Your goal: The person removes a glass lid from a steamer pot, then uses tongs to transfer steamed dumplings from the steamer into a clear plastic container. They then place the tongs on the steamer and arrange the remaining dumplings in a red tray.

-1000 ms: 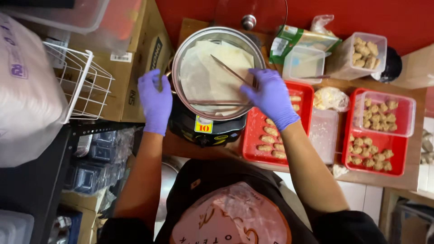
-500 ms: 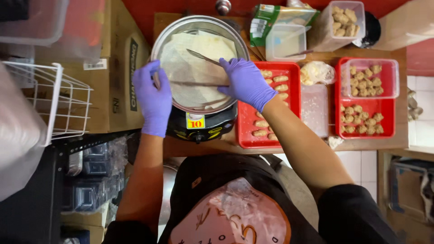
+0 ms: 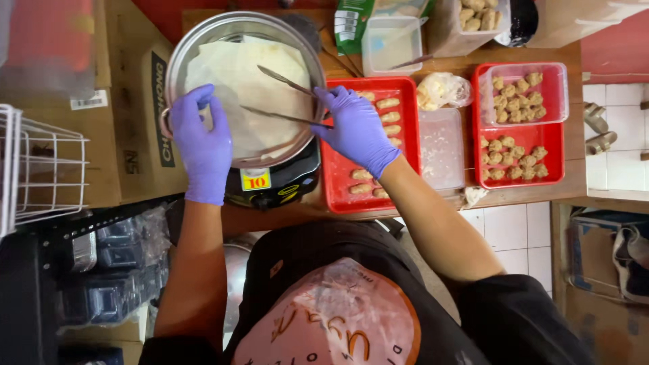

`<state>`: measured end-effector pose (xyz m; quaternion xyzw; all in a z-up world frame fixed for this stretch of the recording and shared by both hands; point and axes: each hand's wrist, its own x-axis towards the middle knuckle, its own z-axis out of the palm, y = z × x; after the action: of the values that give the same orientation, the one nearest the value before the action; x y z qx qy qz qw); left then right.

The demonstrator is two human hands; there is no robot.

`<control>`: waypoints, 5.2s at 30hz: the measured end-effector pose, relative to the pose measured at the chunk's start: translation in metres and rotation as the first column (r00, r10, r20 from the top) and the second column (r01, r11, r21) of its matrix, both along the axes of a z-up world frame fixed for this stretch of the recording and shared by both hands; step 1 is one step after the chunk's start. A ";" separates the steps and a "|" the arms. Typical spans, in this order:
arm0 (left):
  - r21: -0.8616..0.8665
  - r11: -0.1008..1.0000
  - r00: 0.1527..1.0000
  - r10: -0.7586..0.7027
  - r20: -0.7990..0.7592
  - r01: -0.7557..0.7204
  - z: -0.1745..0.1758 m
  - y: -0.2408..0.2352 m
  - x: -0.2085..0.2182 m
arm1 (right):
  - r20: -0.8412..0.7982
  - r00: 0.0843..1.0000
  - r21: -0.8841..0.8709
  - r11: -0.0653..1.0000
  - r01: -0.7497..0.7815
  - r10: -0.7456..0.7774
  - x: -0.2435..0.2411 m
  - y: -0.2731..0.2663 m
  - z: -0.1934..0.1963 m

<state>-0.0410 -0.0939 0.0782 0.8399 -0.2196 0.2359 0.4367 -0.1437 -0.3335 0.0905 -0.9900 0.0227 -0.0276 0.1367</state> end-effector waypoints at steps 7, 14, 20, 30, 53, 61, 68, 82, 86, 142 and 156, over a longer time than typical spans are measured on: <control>0.012 0.999 0.999 -0.051 -0.012 0.051 0.023 -0.050 -0.027 | -0.090 0.944 0.705 0.649 0.286 -0.318 -0.061 -0.076 0.054; 0.051 0.998 0.997 -0.032 -0.067 0.035 0.024 -0.099 -0.051 | -0.183 0.882 0.295 0.831 0.471 -0.435 -0.051 -0.261 -0.034; 0.197 0.980 0.954 0.023 -0.299 0.039 0.065 -0.117 -0.086 | -0.154 0.974 -0.345 0.932 0.107 -0.169 0.044 -0.299 -0.097; 0.204 0.964 0.953 0.213 -0.213 -0.170 0.051 -0.094 -0.128 | 0.137 0.986 -0.545 0.839 -0.008 0.098 0.052 -0.287 -0.102; 0.224 0.970 0.988 -0.065 -0.141 0.096 0.027 -0.218 -0.120 | -0.148 0.913 0.649 0.660 0.379 -0.379 -0.088 -0.285 -0.144; 0.281 0.934 0.963 -0.163 -0.213 0.221 -0.002 -0.243 -0.125 | -0.312 0.770 0.832 0.231 0.504 -0.557 -0.182 -0.268 -0.127; 0.332 0.897 0.953 -0.241 -0.184 0.291 -0.004 -0.252 -0.129 | -0.070 0.692 0.553 0.549 0.626 -0.718 -0.199 -0.261 -0.176; 0.462 0.841 0.948 -0.174 -0.265 0.283 -0.031 -0.216 -0.142 | -0.053 0.652 0.251 0.622 0.742 -0.756 -0.177 -0.251 -0.193; 0.450 0.856 0.944 -0.118 -0.309 0.255 -0.042 -0.212 -0.152 | 0.033 0.740 0.252 0.722 0.644 -0.672 -0.175 -0.242 -0.145; 0.501 0.836 0.700 0.220 -0.680 0.224 -0.088 -0.170 -0.213 | -0.070 0.995 -0.349 0.933 -0.091 0.071 -0.002 -0.211 -0.279; 0.470 0.841 0.686 0.176 -0.706 0.268 -0.119 -0.170 -0.208 | 0.068 0.904 0.156 0.900 0.408 -0.421 -0.159 -0.242 -0.162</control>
<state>-0.2493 -0.2642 -0.0411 0.9443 -0.1076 -0.1992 0.2388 -0.3025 -0.5755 -0.0715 -0.9479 0.2279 -0.1042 0.1965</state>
